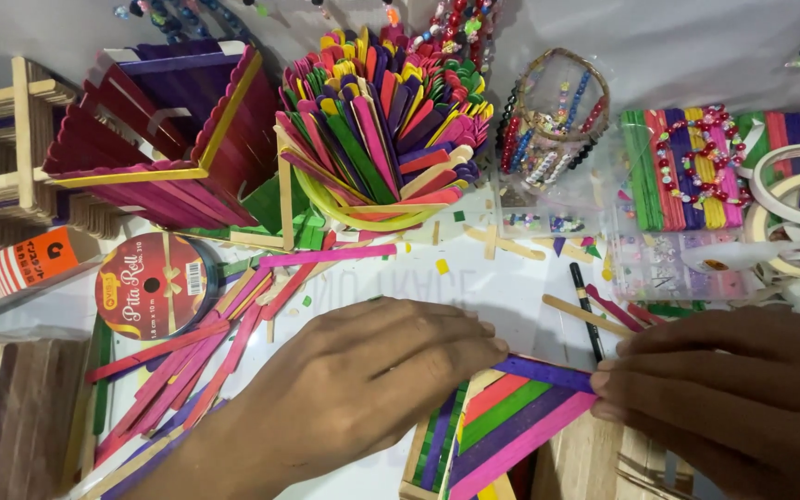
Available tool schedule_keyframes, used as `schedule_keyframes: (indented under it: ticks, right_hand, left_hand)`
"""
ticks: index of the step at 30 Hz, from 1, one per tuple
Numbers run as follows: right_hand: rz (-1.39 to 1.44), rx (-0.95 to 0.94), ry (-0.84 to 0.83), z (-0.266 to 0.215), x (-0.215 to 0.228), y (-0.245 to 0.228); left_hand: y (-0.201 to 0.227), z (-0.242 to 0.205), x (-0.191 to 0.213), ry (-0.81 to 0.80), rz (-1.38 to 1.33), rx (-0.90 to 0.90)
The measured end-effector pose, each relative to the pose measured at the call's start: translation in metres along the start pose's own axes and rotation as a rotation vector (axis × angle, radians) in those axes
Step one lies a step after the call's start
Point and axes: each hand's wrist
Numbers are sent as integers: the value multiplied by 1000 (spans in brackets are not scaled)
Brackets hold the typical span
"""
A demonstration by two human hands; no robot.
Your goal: Decorating the roof of a miniature house by gluing colorful popsicle sticks in a pattern.
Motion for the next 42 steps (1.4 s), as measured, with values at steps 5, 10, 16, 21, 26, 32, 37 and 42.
schedule_keyframes:
  ticks: [5,10,16,21,26,32,37,42]
  right_hand:
    - [-5,51,38,4,-2,2]
    - [-15,43,59,4,-5,2]
    - [-5,-10,105,7,-4,0]
    - [-12,-19,80,7,-3,-1]
    - [-7,-14,109,10,-4,0]
    - [5,-37,91,9,-3,0]
    - [-12,-129,91,-4,-4,-3]
    - [261,-555,24,-31,11,-7]
  left_hand:
    - [-2,0,-1,26,-30,-2]
    - [-2,0,-2,35,-41,-3]
    - [-4,0,-3,42,-59,-4]
    - [-7,-3,-3,9,-39,-33]
    - [-7,-7,-3,-20,-32,-20]
    - [-8,-5,-2,10,38,-72]
    - [-6,-1,1,10,65,-93]
    - [-5,2,5,-22,52,-88]
Point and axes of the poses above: each hand's wrist, its own z-axis towards the middle knuckle, its own x-axis out of the back of the hand, y = z × x, and after that the axes turned 5 degrees about z, right-handed
